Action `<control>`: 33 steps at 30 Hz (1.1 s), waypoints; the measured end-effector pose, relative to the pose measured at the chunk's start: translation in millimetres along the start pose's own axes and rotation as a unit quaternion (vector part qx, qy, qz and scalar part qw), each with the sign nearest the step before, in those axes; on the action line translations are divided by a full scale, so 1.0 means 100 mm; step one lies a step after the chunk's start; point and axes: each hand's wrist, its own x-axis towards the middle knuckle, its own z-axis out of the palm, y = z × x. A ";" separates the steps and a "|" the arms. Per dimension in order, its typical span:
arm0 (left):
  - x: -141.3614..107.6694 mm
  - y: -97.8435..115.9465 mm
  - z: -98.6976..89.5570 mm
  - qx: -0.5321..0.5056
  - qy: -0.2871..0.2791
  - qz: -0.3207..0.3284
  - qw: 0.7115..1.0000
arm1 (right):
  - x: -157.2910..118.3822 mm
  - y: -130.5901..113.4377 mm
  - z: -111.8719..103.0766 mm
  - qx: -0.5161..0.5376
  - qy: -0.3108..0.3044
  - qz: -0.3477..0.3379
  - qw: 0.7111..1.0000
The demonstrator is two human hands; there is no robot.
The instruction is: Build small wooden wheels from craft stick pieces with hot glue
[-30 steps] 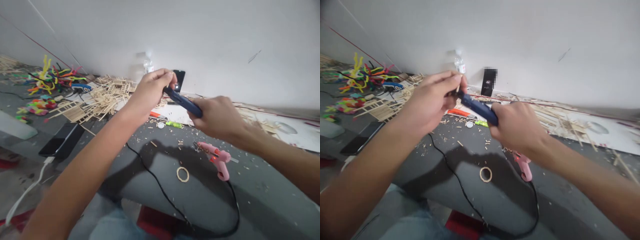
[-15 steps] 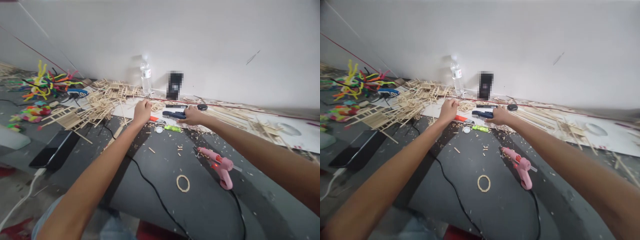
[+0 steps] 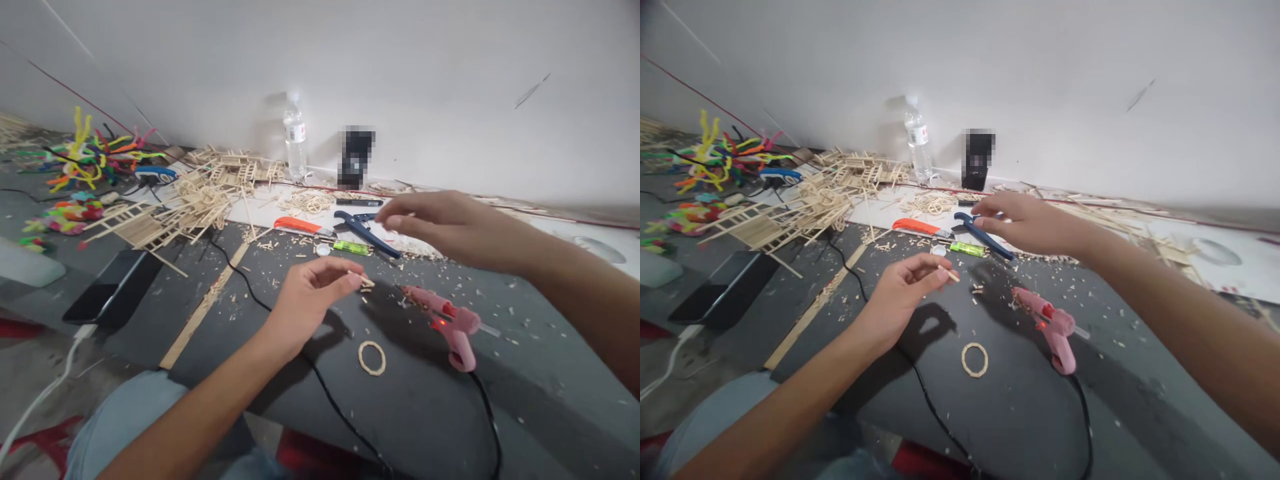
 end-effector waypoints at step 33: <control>-0.53 -0.55 0.03 0.477 -0.166 0.096 0.858 | -1.20 -0.14 1.52 0.131 0.106 -0.109 0.980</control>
